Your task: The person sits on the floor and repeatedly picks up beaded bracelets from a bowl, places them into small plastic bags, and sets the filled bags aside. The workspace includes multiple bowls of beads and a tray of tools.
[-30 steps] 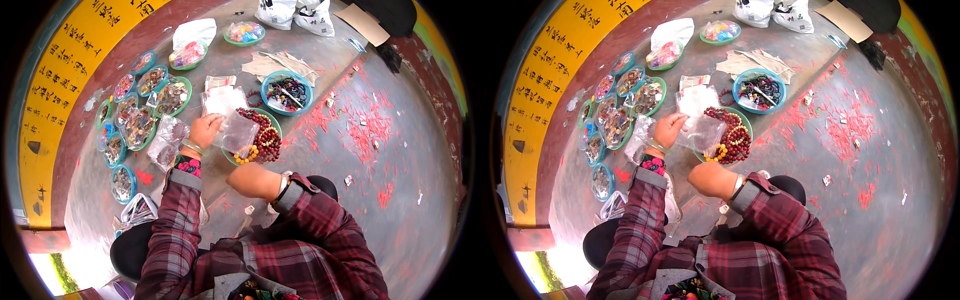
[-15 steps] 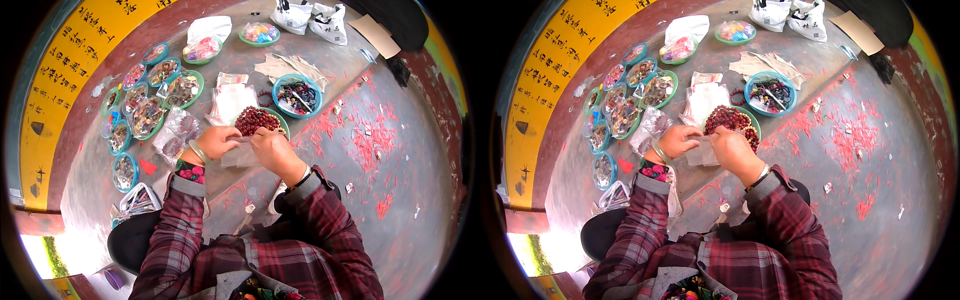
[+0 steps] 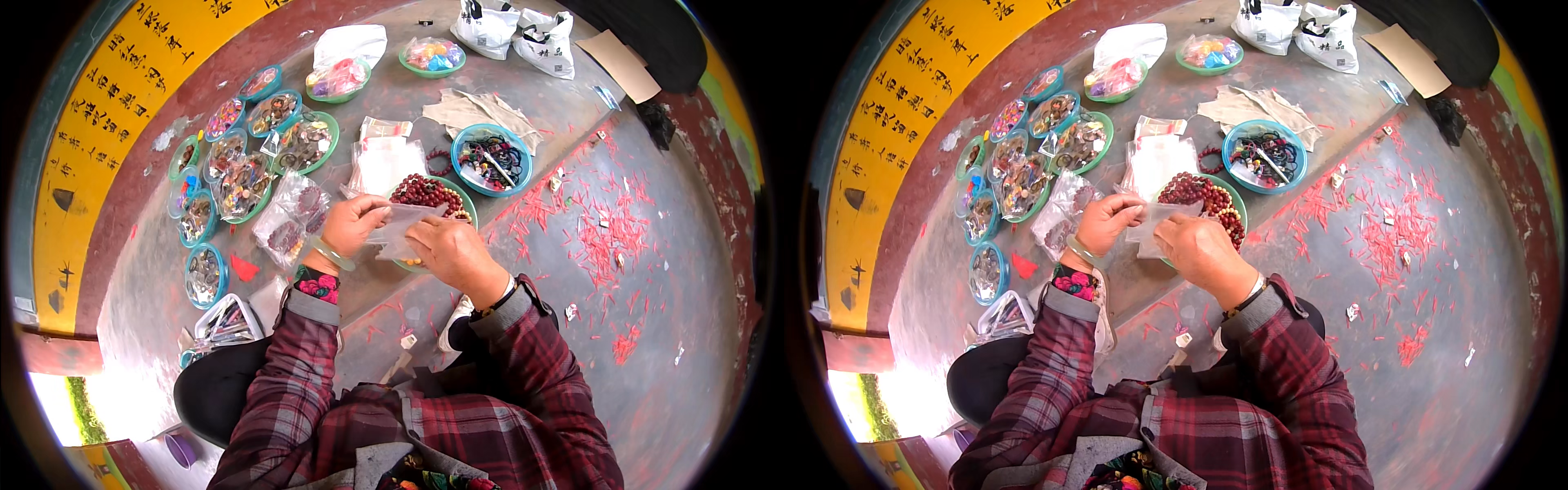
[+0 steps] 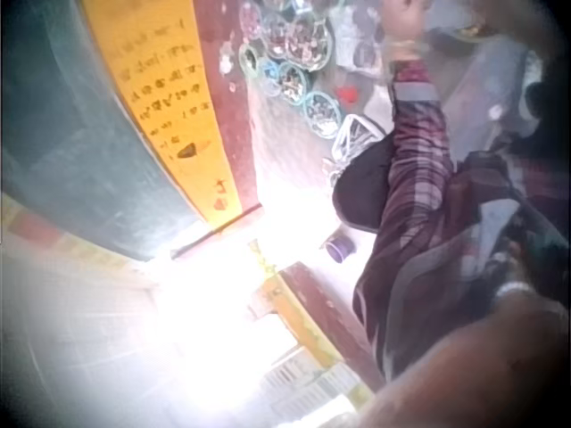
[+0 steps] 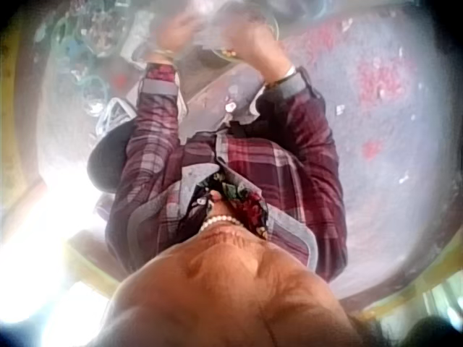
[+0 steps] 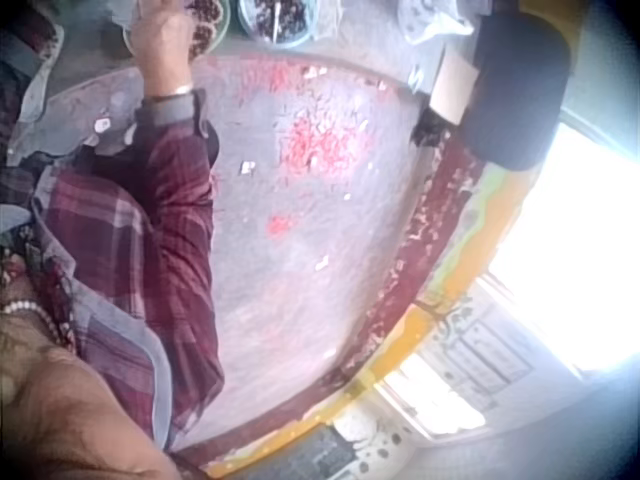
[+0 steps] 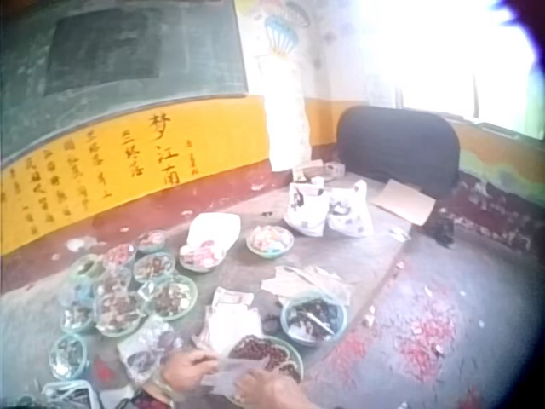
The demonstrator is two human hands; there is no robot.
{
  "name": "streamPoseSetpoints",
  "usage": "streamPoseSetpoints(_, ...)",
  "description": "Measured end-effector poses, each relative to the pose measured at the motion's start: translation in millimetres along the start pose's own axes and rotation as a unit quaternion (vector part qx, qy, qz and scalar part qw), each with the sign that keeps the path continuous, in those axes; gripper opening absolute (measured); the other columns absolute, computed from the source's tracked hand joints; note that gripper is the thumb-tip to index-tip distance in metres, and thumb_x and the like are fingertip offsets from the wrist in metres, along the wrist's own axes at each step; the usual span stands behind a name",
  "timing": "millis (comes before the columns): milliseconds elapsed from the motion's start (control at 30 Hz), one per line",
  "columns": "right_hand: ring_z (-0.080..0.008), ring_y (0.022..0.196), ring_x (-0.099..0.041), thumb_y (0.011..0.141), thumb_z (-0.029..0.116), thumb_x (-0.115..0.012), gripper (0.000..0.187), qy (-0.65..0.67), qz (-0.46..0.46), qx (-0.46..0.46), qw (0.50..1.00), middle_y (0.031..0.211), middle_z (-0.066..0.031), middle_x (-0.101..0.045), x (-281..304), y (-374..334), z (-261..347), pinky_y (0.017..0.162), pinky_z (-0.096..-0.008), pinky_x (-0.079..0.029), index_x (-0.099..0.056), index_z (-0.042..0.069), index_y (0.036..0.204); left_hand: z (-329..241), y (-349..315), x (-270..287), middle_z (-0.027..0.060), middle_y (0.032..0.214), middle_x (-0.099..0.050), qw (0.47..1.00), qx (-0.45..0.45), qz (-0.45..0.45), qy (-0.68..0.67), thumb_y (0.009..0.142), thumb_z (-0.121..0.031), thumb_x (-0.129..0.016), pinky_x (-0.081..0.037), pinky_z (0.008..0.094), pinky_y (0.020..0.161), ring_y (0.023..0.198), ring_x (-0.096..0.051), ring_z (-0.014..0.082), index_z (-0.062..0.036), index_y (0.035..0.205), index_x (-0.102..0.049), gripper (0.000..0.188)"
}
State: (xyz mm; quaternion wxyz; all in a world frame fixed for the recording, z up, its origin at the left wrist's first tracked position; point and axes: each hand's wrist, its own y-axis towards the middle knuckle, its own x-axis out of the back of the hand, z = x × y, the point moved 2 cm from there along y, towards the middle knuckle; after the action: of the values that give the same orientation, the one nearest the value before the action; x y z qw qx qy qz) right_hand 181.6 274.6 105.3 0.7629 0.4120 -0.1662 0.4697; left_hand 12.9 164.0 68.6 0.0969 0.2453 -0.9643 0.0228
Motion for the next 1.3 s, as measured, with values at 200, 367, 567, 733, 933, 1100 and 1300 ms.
streamPoseSetpoints(200, -0.0350, 0.063, -0.057, 0.080, 0.014, -0.056, 0.010, -0.015, -0.031, -0.031, 0.999, 0.070, -0.0149, -0.058, -7, -1, -5, 0.054, -0.0426, -0.044, -0.057, 0.005, 0.078, -32, -7, -24, 0.0065, 0.085, -0.065, 0.993, -0.039, 0.049, 0.097, 0.090, -0.017, -0.055, -0.047, 0.0227, 0.071, 0.081, -0.059, 0.0091, 0.0018, 0.100, -0.062, 0.023)
streamPoseSetpoints(367, -0.0363, 0.065, -0.058, 0.080, 0.014, -0.056, 0.011, -0.025, -0.050, -0.087, 0.995, 0.072, -0.0160, -0.059, -4, -1, -11, 0.054, -0.0444, -0.044, -0.055, 0.004, 0.078, -39, -8, -27, 0.0060, 0.096, -0.063, 0.991, -0.026, 0.129, -0.012, 0.088, -0.013, -0.057, -0.046, 0.0232, 0.078, 0.089, -0.058, 0.0102, 0.0022, 0.108, -0.058, 0.025)
streamPoseSetpoints(567, -0.0369, 0.066, -0.058, 0.080, 0.014, -0.056, 0.011, -0.020, -0.047, -0.102, 0.993, 0.074, -0.0163, -0.060, -4, -1, -12, 0.055, -0.0448, -0.044, -0.053, 0.003, 0.077, -35, -10, -34, 0.0060, 0.103, -0.062, 0.984, 0.007, 0.149, -0.096, 0.086, -0.005, -0.056, -0.047, 0.0249, 0.081, 0.092, -0.058, 0.0113, 0.0031, 0.112, -0.055, 0.027)
streamPoseSetpoints(733, -0.0346, 0.083, -0.058, 0.075, 0.010, -0.060, 0.014, -0.016, -0.035, -0.109, 0.993, 0.089, -0.0164, -0.060, 1, 4, -6, 0.067, -0.0430, -0.046, -0.057, 0.004, 0.088, -21, -7, -28, 0.0059, 0.094, -0.064, 0.993, -0.011, 0.115, -0.024, 0.083, -0.002, -0.056, -0.047, 0.0254, 0.079, 0.087, -0.060, 0.0117, 0.0012, 0.105, -0.060, 0.023)
streamPoseSetpoints(933, -0.0340, 0.100, -0.054, 0.069, 0.002, -0.062, 0.046, 0.019, -0.015, -0.115, 0.993, 0.109, -0.0165, -0.056, 5, 8, 1, 0.084, -0.0396, -0.044, -0.051, 0.007, 0.113, -23, -9, -28, 0.0101, 0.093, -0.066, 0.981, -0.080, 0.119, 0.128, 0.083, 0.001, -0.051, -0.048, 0.0271, 0.079, 0.088, -0.061, 0.0136, 0.0016, 0.104, -0.062, 0.024)
streamPoseSetpoints(1100, -0.0357, 0.075, -0.059, 0.073, 0.008, -0.059, 0.015, 0.051, -0.003, -0.148, 0.988, 0.081, -0.0183, -0.061, -7, 1, -11, 0.064, -0.0403, -0.046, -0.062, 0.002, 0.087, -20, -9, -32, 0.0087, 0.092, -0.066, 0.981, -0.101, 0.141, 0.084, 0.083, -0.002, -0.055, -0.046, 0.0262, 0.078, 0.086, -0.060, 0.0130, -0.0004, 0.103, -0.062, 0.021)
streamPoseSetpoints(1300, -0.0361, 0.066, -0.057, 0.073, 0.008, -0.059, 0.007, 0.033, -0.009, -0.204, 0.978, 0.073, -0.0185, -0.058, 1, 2, -10, 0.056, -0.0390, -0.044, -0.061, 0.002, 0.077, -21, -8, -27, 0.0028, 0.089, -0.065, 0.993, -0.019, 0.116, 0.012, 0.083, -0.004, -0.058, -0.045, 0.0235, 0.077, 0.082, -0.057, 0.0081, -0.0019, 0.099, -0.063, 0.018)
